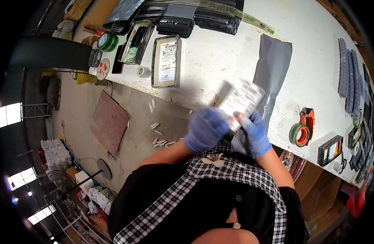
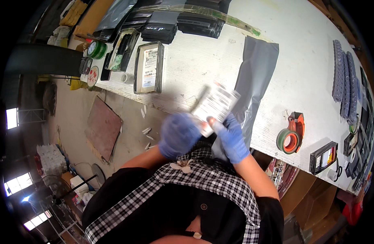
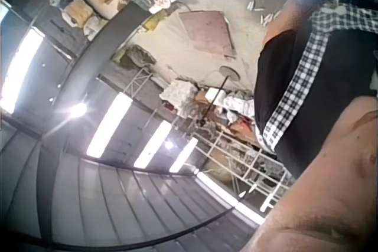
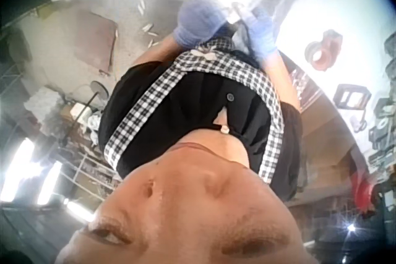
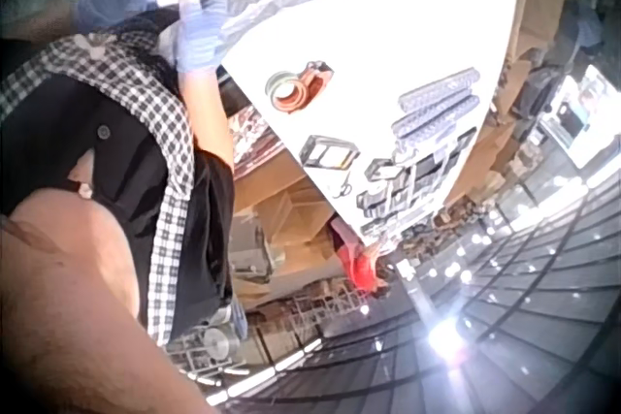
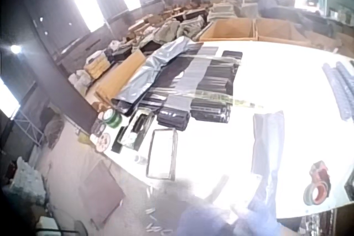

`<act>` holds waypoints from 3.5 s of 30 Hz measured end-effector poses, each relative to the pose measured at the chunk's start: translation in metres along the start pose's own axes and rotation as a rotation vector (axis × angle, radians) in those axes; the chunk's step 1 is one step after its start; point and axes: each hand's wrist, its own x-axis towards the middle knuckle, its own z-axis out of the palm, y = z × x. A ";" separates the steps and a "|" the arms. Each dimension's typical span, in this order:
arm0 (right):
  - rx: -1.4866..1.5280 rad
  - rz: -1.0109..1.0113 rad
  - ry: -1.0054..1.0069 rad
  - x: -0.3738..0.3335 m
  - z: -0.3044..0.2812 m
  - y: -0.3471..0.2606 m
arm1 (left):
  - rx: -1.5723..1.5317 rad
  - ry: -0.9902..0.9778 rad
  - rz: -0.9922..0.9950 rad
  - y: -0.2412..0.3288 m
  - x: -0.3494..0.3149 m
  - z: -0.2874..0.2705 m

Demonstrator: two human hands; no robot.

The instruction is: The person places bubble-wrapped items into gray poly mailers, folds the tops, applies shipping labels, and seals the packages with a handheld tape gun. The person repeats this process for several items on a cluttered workbench.

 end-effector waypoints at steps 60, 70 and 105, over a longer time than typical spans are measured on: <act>-1.065 -1.100 0.844 0.015 -0.135 -0.141 | 0.460 -0.955 -0.914 -0.081 -0.129 -0.057; -1.787 -0.256 0.133 0.072 -0.051 -0.092 | -0.628 -0.507 -0.739 0.030 -0.014 0.044; -0.558 -0.641 0.419 -0.135 -0.145 0.023 | -1.451 -0.475 -1.026 0.069 0.060 0.015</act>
